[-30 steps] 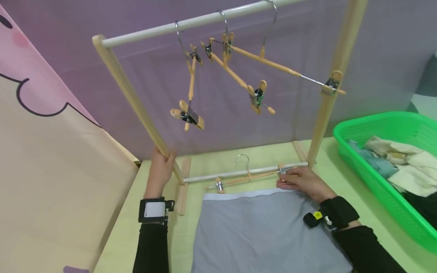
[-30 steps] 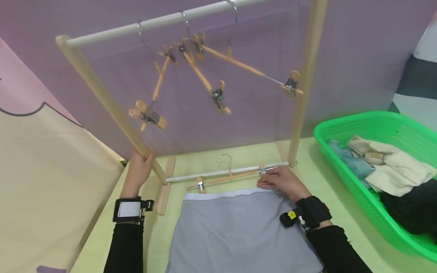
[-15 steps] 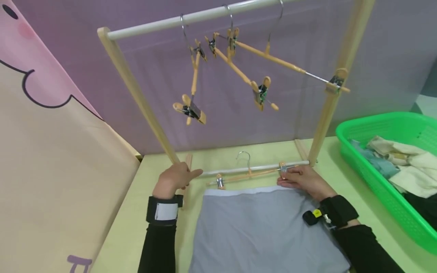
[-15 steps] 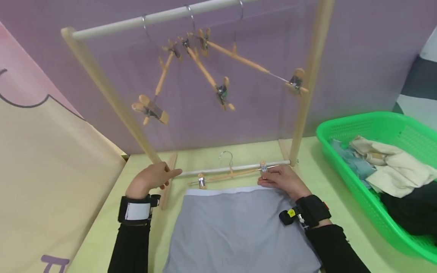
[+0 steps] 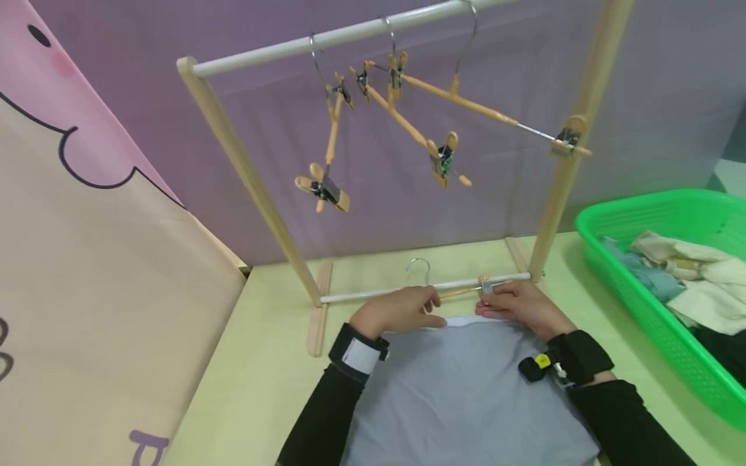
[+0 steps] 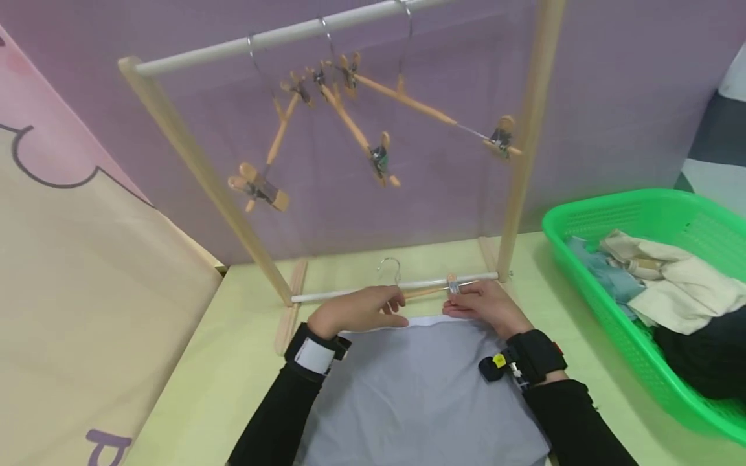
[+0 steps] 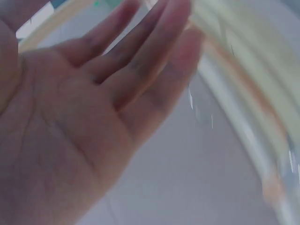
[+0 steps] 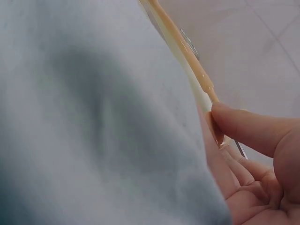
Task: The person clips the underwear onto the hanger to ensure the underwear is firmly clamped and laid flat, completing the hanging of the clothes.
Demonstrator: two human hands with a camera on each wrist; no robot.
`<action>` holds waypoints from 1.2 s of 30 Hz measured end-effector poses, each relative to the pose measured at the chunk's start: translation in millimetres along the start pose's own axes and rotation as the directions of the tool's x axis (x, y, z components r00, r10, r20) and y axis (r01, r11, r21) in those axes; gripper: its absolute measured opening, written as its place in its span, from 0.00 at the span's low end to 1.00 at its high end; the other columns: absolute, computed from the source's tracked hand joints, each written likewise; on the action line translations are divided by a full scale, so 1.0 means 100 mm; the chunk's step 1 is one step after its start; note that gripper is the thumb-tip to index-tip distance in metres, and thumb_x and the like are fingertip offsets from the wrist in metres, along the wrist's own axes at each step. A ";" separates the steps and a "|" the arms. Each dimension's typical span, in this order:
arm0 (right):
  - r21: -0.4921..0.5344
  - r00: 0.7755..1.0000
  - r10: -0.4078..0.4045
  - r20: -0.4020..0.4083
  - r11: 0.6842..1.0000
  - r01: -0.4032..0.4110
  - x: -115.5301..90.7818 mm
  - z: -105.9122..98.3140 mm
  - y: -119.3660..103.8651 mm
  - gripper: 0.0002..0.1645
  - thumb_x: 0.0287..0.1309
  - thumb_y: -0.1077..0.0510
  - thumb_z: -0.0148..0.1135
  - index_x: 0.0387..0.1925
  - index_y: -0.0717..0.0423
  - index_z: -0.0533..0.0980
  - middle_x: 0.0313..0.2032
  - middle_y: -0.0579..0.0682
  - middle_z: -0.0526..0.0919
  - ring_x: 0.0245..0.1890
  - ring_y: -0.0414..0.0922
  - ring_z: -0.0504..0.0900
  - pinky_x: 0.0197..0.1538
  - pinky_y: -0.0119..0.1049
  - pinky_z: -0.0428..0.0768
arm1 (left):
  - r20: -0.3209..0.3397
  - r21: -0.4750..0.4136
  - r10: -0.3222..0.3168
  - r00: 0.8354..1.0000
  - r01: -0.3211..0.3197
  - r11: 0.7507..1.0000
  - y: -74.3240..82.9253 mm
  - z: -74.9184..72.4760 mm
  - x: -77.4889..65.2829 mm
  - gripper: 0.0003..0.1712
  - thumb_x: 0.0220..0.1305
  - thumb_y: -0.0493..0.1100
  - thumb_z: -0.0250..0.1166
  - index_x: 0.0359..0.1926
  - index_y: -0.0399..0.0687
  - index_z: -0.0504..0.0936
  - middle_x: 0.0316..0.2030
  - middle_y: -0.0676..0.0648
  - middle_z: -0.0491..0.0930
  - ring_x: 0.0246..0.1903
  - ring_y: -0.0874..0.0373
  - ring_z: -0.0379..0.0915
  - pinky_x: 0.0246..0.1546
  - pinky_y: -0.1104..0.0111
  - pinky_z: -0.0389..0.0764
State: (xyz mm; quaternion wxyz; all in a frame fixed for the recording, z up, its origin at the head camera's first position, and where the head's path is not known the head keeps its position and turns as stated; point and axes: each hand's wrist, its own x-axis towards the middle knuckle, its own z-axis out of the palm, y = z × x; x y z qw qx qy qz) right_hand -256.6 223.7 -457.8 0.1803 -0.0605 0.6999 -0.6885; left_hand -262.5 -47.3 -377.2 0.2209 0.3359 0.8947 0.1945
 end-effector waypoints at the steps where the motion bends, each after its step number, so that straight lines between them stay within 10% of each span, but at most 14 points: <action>1: -0.005 1.000 0.000 0.007 1.000 0.000 0.00 -0.01 0.00 0.27 0.72 0.63 0.54 0.59 0.85 0.63 0.43 0.58 0.87 0.43 0.41 0.88 0.50 0.34 0.83 | -0.001 0.002 0.030 1.000 -0.030 1.000 0.04 0.02 0.09 0.25 0.71 0.54 0.61 0.59 0.42 0.74 0.55 0.43 0.79 0.53 0.56 0.76 0.51 0.70 0.77; 9: -0.002 0.998 -0.044 0.039 0.999 0.044 0.04 -0.05 0.02 0.23 0.72 0.63 0.54 0.57 0.82 0.68 0.43 0.55 0.87 0.43 0.40 0.87 0.50 0.34 0.83 | -0.047 0.057 0.211 0.976 -0.208 0.976 0.30 0.02 0.78 0.19 0.74 0.48 0.58 0.56 0.41 0.76 0.53 0.46 0.80 0.51 0.59 0.77 0.50 0.77 0.74; 21: -0.013 0.999 -0.041 0.033 0.999 0.042 0.05 -0.04 0.02 0.09 0.69 0.64 0.57 0.39 0.69 0.76 0.39 0.53 0.89 0.42 0.40 0.88 0.48 0.34 0.84 | -0.422 0.011 0.082 0.903 -0.085 0.996 0.33 0.17 1.26 0.12 0.74 0.47 0.58 0.50 0.47 0.82 0.46 0.50 0.81 0.46 0.62 0.77 0.45 0.77 0.74; 30: 0.003 0.998 -0.057 0.022 0.998 0.057 0.03 -0.02 0.01 0.21 0.70 0.64 0.57 0.54 0.81 0.69 0.42 0.56 0.88 0.41 0.41 0.88 0.47 0.36 0.84 | -0.404 -0.110 0.053 0.913 -0.105 0.988 0.16 0.29 1.27 0.10 0.74 0.48 0.58 0.47 0.51 0.83 0.41 0.55 0.84 0.41 0.67 0.77 0.44 0.76 0.75; 36: -0.008 0.998 -0.065 0.016 0.998 0.065 0.02 -0.02 0.03 0.25 0.70 0.64 0.56 0.58 0.84 0.66 0.45 0.62 0.86 0.42 0.42 0.88 0.48 0.37 0.84 | -0.299 -0.175 -0.004 0.954 -0.051 0.983 0.13 0.29 1.27 0.16 0.72 0.53 0.60 0.50 0.50 0.85 0.45 0.53 0.84 0.45 0.64 0.77 0.45 0.73 0.76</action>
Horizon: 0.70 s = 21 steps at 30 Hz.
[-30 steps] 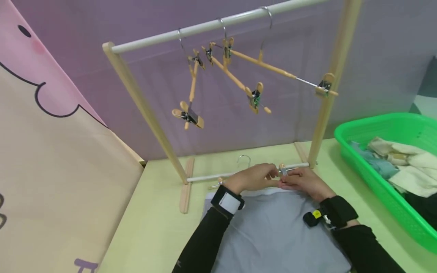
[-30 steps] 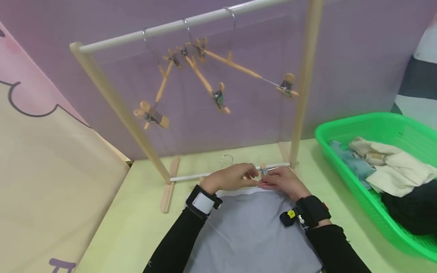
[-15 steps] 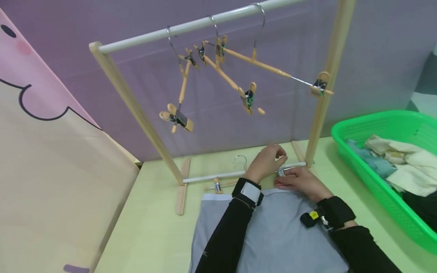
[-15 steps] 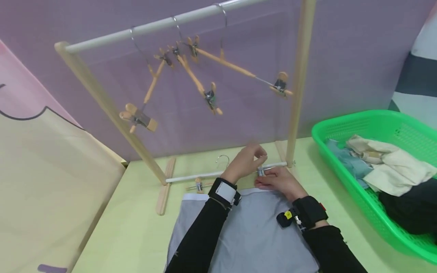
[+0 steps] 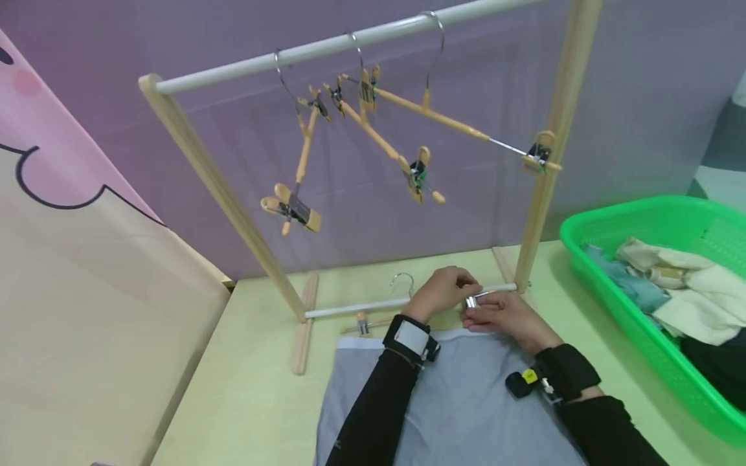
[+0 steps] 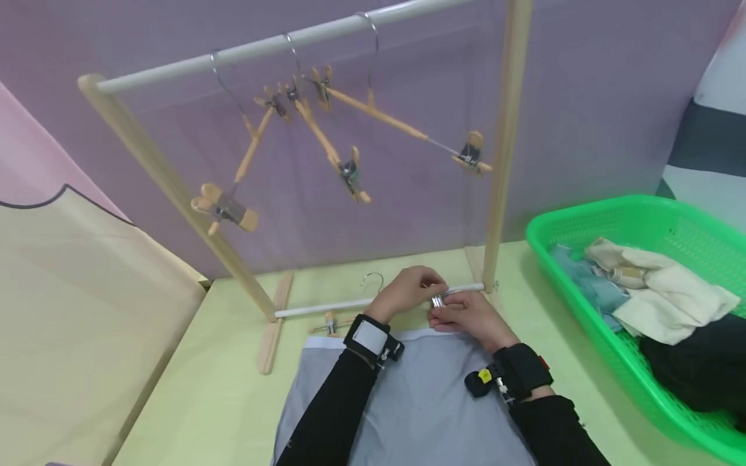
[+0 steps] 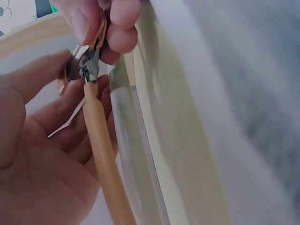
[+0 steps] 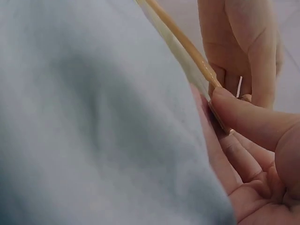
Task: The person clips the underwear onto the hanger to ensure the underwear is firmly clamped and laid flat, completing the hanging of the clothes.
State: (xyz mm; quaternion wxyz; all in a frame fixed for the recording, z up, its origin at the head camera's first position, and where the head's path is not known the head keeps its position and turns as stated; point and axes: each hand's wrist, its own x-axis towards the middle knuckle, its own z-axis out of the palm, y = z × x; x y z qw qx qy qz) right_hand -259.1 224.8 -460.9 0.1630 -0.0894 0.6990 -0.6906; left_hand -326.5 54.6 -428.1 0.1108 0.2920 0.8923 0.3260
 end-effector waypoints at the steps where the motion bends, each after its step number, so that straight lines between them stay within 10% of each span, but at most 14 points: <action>1: -0.010 1.000 0.000 -0.003 1.000 0.000 0.00 0.00 0.00 0.26 0.70 0.63 0.56 0.58 0.83 0.67 0.45 0.62 0.86 0.42 0.42 0.88 0.48 0.37 0.84 | 0.013 -0.010 -0.003 1.000 0.003 1.000 -0.01 0.00 0.00 0.17 0.71 0.54 0.60 0.50 0.50 0.85 0.47 0.52 0.83 0.46 0.64 0.77 0.46 0.73 0.76; 13: -0.243 0.993 -0.104 -0.055 0.966 0.088 -0.06 -0.06 -0.13 0.27 0.68 0.57 0.61 0.61 0.72 0.72 0.43 0.66 0.85 0.40 0.44 0.88 0.43 0.37 0.85 | 0.074 -0.187 0.086 0.994 -0.071 0.980 -0.09 -0.07 -0.05 0.27 0.72 0.65 0.52 0.30 0.50 0.83 0.20 0.53 0.65 0.20 0.62 0.59 0.24 0.71 0.62; 21: -0.354 0.989 -0.135 -0.056 0.929 0.107 -0.08 -0.08 -0.16 0.25 0.68 0.55 0.62 0.60 0.67 0.75 0.52 0.65 0.82 0.43 0.40 0.84 0.43 0.39 0.84 | 0.097 -0.178 0.056 0.994 -0.038 0.983 -0.09 -0.08 -0.09 0.31 0.73 0.68 0.47 0.48 0.51 0.84 0.43 0.54 0.80 0.42 0.64 0.75 0.42 0.70 0.75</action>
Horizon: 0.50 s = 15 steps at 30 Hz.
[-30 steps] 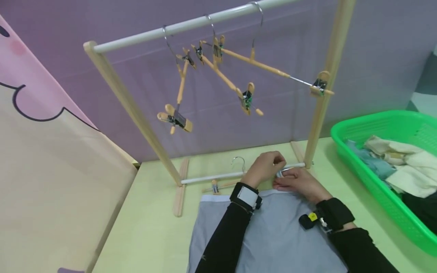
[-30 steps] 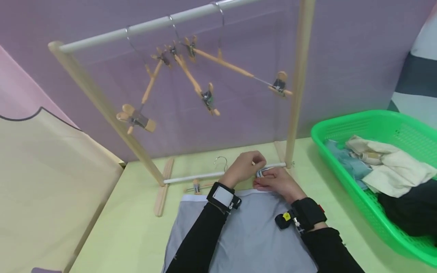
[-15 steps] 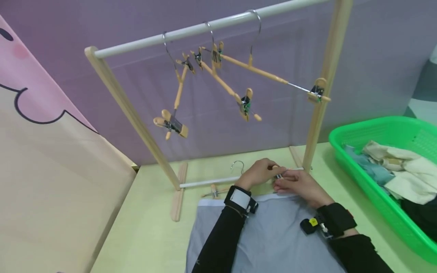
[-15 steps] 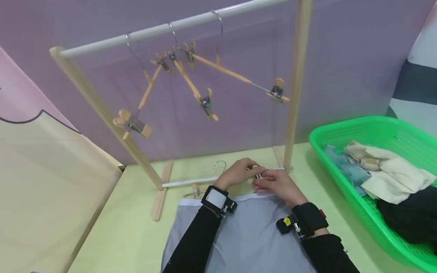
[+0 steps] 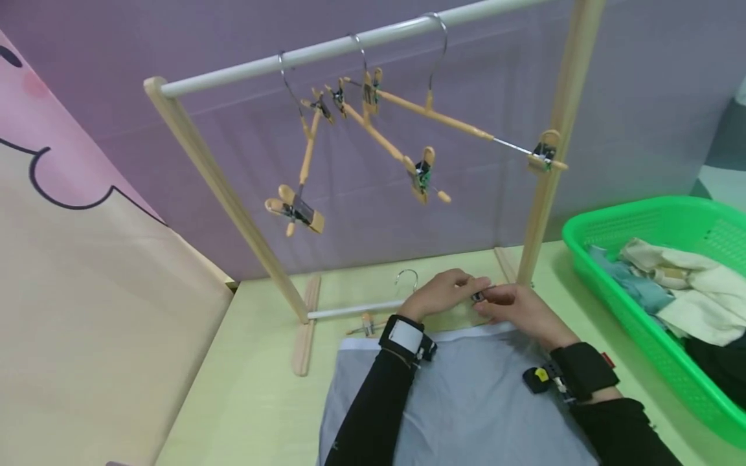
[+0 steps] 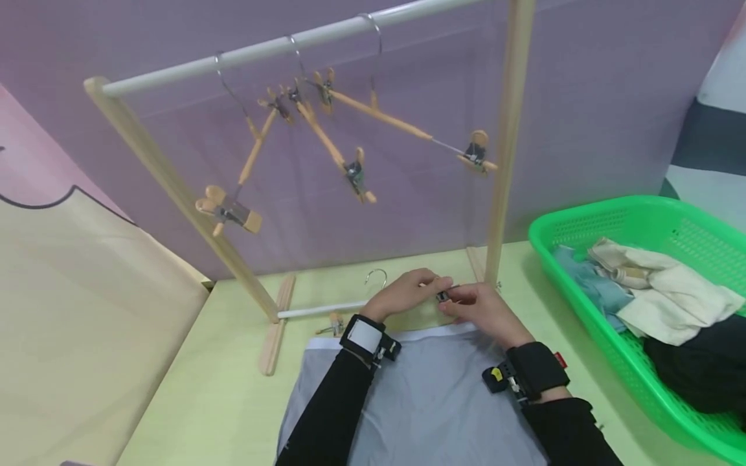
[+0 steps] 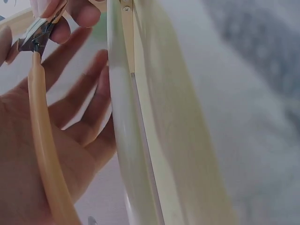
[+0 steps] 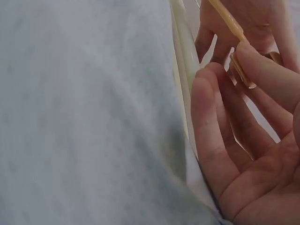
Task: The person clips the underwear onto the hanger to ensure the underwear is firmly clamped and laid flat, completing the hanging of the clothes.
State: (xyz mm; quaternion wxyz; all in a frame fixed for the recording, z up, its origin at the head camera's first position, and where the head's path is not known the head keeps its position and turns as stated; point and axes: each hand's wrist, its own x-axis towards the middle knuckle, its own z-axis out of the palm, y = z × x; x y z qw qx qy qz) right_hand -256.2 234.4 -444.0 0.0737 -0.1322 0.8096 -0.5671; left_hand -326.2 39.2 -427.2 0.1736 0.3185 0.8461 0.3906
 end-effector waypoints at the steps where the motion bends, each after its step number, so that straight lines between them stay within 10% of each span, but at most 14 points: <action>1: -0.015 1.000 -0.005 -0.003 1.000 0.005 0.00 0.00 -0.01 0.25 0.67 0.55 0.62 0.59 0.66 0.76 0.53 0.66 0.81 0.44 0.41 0.84 0.43 0.38 0.83 | -0.003 0.004 -0.006 1.000 0.006 1.000 0.00 0.00 0.00 0.31 0.72 0.69 0.47 0.51 0.53 0.84 0.48 0.55 0.81 0.48 0.63 0.76 0.47 0.69 0.76; 10: -0.206 0.997 -0.034 0.075 0.977 0.049 -0.03 -0.11 -0.09 0.20 0.69 0.53 0.60 0.57 0.59 0.79 0.51 0.59 0.82 0.50 0.55 0.81 0.46 0.43 0.81 | -0.016 -0.009 -0.044 0.999 0.044 0.999 0.01 0.01 0.00 0.33 0.71 0.71 0.47 0.54 0.56 0.85 0.55 0.52 0.82 0.55 0.60 0.77 0.52 0.65 0.77; 15: -0.405 0.993 -0.051 0.108 0.910 0.091 -0.06 -0.19 -0.23 0.14 0.66 0.58 0.63 0.49 0.61 0.82 0.42 0.54 0.86 0.44 0.52 0.84 0.44 0.44 0.83 | -0.052 -0.057 -0.044 0.998 0.041 0.998 -0.02 0.01 0.01 0.31 0.70 0.71 0.48 0.43 0.57 0.88 0.45 0.55 0.84 0.46 0.60 0.79 0.44 0.68 0.77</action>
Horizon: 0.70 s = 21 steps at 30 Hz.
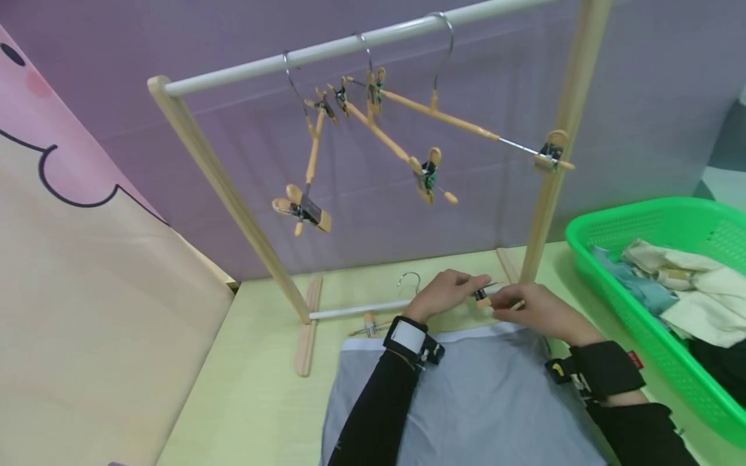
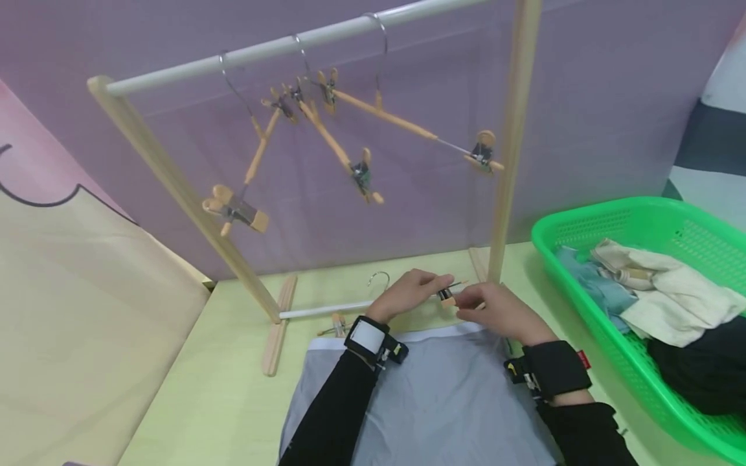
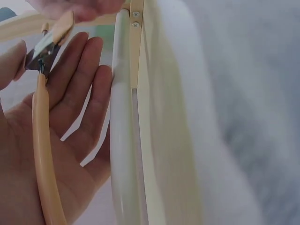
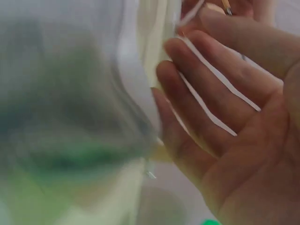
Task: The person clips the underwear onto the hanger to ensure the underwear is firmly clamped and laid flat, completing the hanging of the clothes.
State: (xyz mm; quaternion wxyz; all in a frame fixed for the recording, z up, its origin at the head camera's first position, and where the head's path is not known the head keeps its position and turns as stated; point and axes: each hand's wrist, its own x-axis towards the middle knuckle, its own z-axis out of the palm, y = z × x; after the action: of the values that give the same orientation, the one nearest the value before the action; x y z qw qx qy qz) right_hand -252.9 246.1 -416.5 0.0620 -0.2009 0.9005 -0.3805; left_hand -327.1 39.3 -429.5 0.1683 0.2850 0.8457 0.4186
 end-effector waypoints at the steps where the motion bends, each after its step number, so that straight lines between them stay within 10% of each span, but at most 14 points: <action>1: -0.038 1.000 0.004 0.007 0.999 -0.003 -0.01 -0.02 -0.02 0.14 0.65 0.58 0.64 0.48 0.62 0.82 0.41 0.53 0.86 0.42 0.51 0.84 0.43 0.44 0.83 | -0.006 -0.009 0.002 1.000 -0.002 1.000 -0.01 0.00 0.00 0.31 0.69 0.72 0.48 0.41 0.58 0.87 0.43 0.56 0.84 0.45 0.61 0.79 0.42 0.69 0.76; 21: -0.120 0.975 0.057 0.216 0.992 -0.031 -0.06 0.02 0.00 0.15 0.50 0.61 0.75 0.40 0.61 0.79 0.31 0.47 0.80 0.30 0.40 0.77 0.35 0.37 0.77 | -0.028 -0.006 0.054 0.998 -0.054 0.999 -0.02 0.00 -0.01 0.27 0.71 0.68 0.49 0.36 0.59 0.87 0.38 0.58 0.83 0.40 0.59 0.80 0.38 0.70 0.75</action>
State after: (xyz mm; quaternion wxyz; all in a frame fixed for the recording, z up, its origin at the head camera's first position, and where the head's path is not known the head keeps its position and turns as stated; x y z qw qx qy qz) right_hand -247.3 246.9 -417.6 0.1573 -0.2248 0.9130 -0.3019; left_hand -326.9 38.0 -431.3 0.1461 0.3014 0.8385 0.4298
